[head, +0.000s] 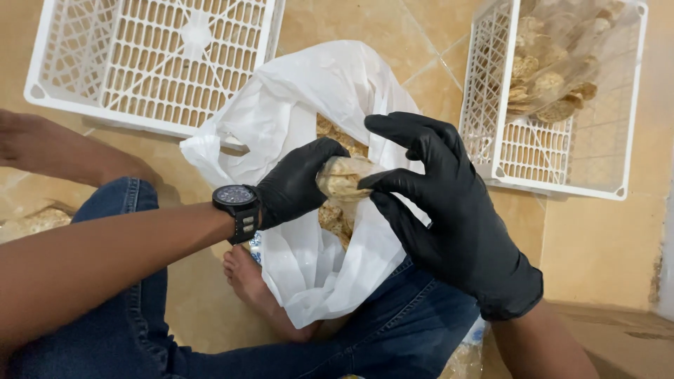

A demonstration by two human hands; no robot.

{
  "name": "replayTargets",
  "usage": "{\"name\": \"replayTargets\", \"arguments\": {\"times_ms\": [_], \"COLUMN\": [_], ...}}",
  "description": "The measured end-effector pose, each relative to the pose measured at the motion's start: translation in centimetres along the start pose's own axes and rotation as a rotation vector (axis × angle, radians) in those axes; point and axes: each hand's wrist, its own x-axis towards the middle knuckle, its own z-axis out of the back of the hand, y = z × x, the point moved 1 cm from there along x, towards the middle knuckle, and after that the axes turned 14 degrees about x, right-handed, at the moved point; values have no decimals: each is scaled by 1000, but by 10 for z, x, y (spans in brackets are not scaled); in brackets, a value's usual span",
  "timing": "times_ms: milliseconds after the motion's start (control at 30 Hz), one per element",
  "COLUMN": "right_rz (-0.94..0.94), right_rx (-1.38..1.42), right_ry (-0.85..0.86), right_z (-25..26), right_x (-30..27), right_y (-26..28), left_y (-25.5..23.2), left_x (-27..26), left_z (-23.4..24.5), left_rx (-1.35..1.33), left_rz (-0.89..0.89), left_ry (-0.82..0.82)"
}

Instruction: Transferring dried food items from a large plastic bag into a plastic crate while sitting on the floor.

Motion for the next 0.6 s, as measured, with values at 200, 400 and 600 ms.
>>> {"name": "replayTargets", "arguments": {"times_ms": [200, 400, 600], "right_rz": [-14, -34, -13], "right_rx": [3, -10, -248], "right_ry": [72, 49, 35], "right_z": [-4, -7, -10], "right_x": [6, -3, -10], "right_y": [-11, -29, -37], "left_y": [0, 1, 4], "left_x": [1, -1, -2], "left_z": [-1, -2, -6], "left_rx": [-11, -34, -25], "left_rz": [-35, 10, 49], "left_ry": [-17, -6, 18]}}
